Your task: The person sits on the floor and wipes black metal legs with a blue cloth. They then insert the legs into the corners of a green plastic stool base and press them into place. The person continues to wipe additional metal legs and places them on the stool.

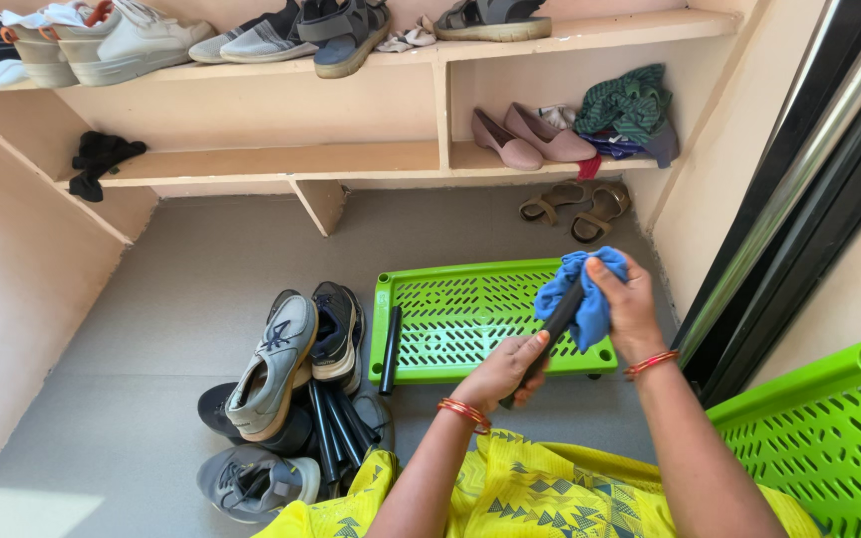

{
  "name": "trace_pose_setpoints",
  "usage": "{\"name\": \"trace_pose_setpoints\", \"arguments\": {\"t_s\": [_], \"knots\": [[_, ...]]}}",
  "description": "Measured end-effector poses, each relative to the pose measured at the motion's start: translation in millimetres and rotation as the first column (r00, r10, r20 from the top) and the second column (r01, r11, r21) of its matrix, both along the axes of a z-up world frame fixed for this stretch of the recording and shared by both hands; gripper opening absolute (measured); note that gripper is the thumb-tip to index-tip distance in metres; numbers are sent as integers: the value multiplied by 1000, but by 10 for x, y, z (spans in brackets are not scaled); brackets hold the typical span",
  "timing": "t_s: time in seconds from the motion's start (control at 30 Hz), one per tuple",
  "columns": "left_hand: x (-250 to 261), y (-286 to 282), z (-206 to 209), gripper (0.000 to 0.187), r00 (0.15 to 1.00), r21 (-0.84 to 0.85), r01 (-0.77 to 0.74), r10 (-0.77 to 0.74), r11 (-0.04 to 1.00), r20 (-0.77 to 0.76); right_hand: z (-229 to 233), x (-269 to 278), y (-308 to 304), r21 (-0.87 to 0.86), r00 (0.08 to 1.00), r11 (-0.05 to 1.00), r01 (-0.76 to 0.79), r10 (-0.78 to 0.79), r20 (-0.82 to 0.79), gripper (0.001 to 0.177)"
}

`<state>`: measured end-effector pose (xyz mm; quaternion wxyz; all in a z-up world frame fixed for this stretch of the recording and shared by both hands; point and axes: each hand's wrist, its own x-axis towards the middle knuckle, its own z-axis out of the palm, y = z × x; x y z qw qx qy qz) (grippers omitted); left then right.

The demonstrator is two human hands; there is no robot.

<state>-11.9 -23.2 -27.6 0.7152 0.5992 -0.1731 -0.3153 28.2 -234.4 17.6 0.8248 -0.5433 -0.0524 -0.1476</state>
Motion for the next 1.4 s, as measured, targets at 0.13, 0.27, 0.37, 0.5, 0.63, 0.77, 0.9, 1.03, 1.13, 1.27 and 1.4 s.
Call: {"name": "trace_pose_setpoints", "arguments": {"t_s": [0.13,0.27,0.37,0.5,0.63,0.77,0.9,1.03,1.13,1.27,1.4], "knots": [[-150,-92,-16,61,848,-404,234,-389,884,-360,79,-60,-164,152,986,974,-169,165,39,16],[-45,-193,-52,65,889,267,-345,221,900,402,-110,70,-1,-185,984,966,178,-175,31,17],[80,-111,-94,72,925,296,-326,238,898,295,-206,104,109,-196,987,967,160,-155,41,25],[42,117,-19,71,893,-226,178,-254,958,-371,-118,1,16,66,991,989,-131,130,14,11],[-77,54,236,59,910,-372,200,-312,907,-271,-38,7,64,177,989,984,-11,-15,144,13],[-37,34,342,41,983,-295,-92,39,951,-180,24,25,189,218,889,879,425,-450,83,20],[85,-9,108,40,965,-229,-244,212,943,-156,227,-179,388,-322,947,902,286,-216,238,33],[214,-64,-272,47,865,-182,-440,360,880,-349,303,-463,936,-807,839,318,498,61,541,40],[372,78,-530,56,712,-245,-647,458,723,-532,316,-591,1113,-891,881,253,378,196,430,39],[643,314,-839,40,668,-366,-736,524,569,-529,298,-600,1093,-937,856,243,251,396,332,34],[898,583,-1023,15,436,-242,-897,651,369,-621,262,-536,1023,-965,830,253,71,521,198,35]]}}
